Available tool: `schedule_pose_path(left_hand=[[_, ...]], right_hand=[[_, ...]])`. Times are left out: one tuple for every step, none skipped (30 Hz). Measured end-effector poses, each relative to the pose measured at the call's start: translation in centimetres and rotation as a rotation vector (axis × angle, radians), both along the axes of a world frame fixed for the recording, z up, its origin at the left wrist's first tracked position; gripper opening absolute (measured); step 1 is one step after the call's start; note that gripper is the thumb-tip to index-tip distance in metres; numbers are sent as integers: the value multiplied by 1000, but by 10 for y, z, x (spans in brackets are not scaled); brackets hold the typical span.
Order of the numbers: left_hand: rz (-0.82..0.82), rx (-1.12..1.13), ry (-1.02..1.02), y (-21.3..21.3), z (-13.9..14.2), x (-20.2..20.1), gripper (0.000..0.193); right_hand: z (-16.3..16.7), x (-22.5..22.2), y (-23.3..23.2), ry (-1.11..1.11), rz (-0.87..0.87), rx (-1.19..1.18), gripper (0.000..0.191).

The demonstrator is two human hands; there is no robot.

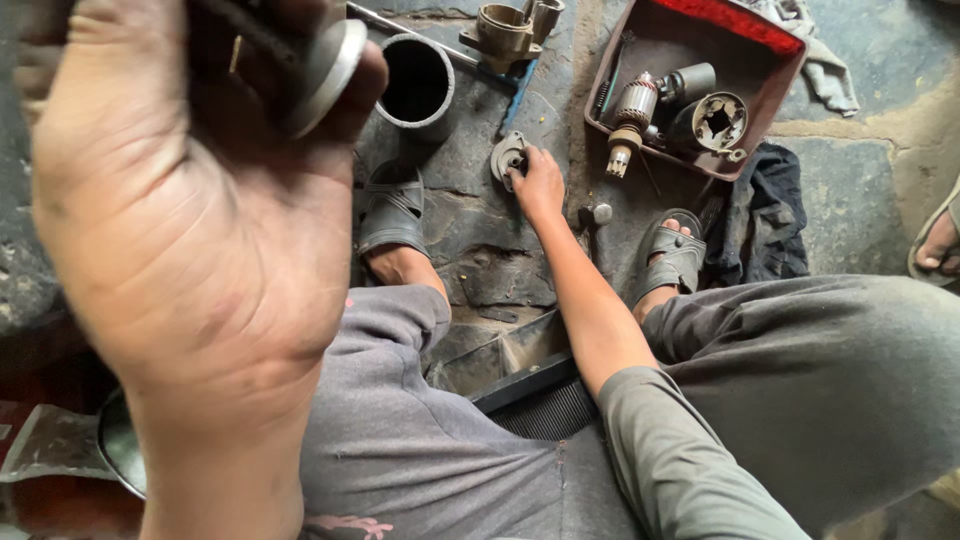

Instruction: The person sits on the floor and uses a hammer and a metal rod to repeatedly strike a small mechanical component. They adjust the component's position and orientation multiple times while continuing to hammer it.

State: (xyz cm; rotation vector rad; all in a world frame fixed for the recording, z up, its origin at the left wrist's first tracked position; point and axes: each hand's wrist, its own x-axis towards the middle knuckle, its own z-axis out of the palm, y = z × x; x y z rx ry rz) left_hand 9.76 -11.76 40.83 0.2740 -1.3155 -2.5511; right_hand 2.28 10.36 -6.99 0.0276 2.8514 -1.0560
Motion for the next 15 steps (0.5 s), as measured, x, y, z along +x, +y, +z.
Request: schedule_pose_path(left_hand=[[8, -1, 3, -2, -1, 0, 25], [15, -3, 5, -3, -2, 1, 25], [20, -6, 3, -4, -3, 1, 26], [25, -12, 5, -6, -5, 1, 26], [32, -15, 8, -6, -6, 1, 26], [36, -15, 10, -7, -6, 1, 26], [40, -15, 11, -8, -7, 2, 27], [45, -16, 11, -8, -8, 3, 27], [44, -19, 12, -8, -9, 4, 27], [49, -20, 12, -9, -9, 5, 27], [54, -22, 14, -9, -10, 6, 28], [53, -23, 15, -9, -11, 7, 28], [55, -22, 16, -9, -12, 7, 28], [55, -23, 18, -9, -13, 8, 29], [56, -24, 22, -9, -14, 9, 29]], right_hand=[[-1, 0, -1, 8, -4, 11, 39], [-2, 1, -1, 11, -4, 25, 36], [-2, 2, -2, 14, -4, 37, 34], [-1, 3, -2, 18, -3, 50, 31], [-1, 4, -2, 29, -11, 46, 30], [0, 5, -2, 39, -19, 42, 29], [0, 6, -3, 47, -27, 38, 27], [0, 6, -3, 51, -27, 37, 27], [0, 6, -3, 55, -27, 36, 26], [-1, 7, -4, 57, -28, 36, 26], [-1, 7, -4, 79, -22, 28, 26], [-2, 6, -3, 100, -16, 21, 26], [-3, 7, -3, 123, -12, 15, 26], [-4, 7, -3, 115, -14, 21, 26], [-4, 7, -3, 108, -17, 27, 26]])
